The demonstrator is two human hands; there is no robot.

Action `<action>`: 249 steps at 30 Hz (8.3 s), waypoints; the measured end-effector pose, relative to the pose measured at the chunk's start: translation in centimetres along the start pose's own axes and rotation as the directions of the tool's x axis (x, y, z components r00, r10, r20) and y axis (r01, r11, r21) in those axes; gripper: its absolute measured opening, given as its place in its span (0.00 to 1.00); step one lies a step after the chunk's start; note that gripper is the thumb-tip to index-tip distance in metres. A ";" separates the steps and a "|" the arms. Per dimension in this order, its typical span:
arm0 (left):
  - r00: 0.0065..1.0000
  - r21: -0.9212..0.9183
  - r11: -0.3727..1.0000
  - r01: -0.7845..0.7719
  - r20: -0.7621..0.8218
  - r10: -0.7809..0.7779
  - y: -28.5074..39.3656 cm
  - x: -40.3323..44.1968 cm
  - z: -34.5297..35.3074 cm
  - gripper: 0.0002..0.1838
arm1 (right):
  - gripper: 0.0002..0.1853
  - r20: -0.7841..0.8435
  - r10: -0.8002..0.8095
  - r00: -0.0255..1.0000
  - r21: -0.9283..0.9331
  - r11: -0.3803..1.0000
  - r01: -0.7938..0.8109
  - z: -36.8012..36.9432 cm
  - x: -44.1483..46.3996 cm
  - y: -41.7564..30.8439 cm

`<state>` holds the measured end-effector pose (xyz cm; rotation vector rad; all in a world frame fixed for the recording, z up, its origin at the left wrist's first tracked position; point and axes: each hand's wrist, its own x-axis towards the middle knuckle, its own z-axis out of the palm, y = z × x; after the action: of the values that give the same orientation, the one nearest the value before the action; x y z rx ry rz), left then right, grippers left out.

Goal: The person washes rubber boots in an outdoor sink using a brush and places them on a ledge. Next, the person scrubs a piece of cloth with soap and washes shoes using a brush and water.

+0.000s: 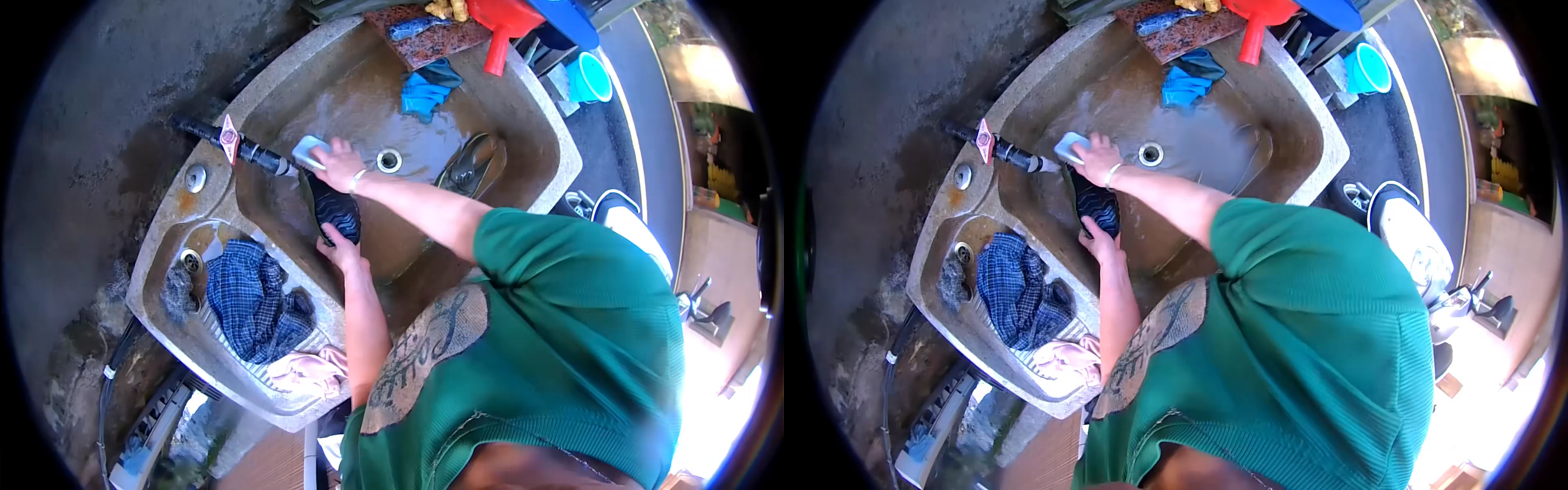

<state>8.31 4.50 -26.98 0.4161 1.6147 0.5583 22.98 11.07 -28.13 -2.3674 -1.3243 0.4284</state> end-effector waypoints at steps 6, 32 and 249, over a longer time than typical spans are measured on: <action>0.950 -0.371 0.907 0.201 0.298 -0.089 -2.8 4.8 -0.6 0.29 | 0.14 0.123 -0.704 0.699 -0.015 0.703 0.711 -6.2 -6.5 -2.5; 0.863 0.211 0.840 -0.500 0.041 0.503 0.0 1.0 0.7 0.30 | 0.20 -0.066 -0.014 0.998 0.032 0.999 0.016 0.9 2.2 2.6; 0.707 0.013 1.000 -0.012 0.707 -0.001 4.9 -4.7 1.9 0.42 | 0.09 0.276 -0.466 0.841 -0.218 0.822 0.527 -15.6 -12.6 -1.8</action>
<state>10.52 6.06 -20.47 0.5660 0.8631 0.3193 22.23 -1.81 -12.67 -2.0953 -2.1637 0.3490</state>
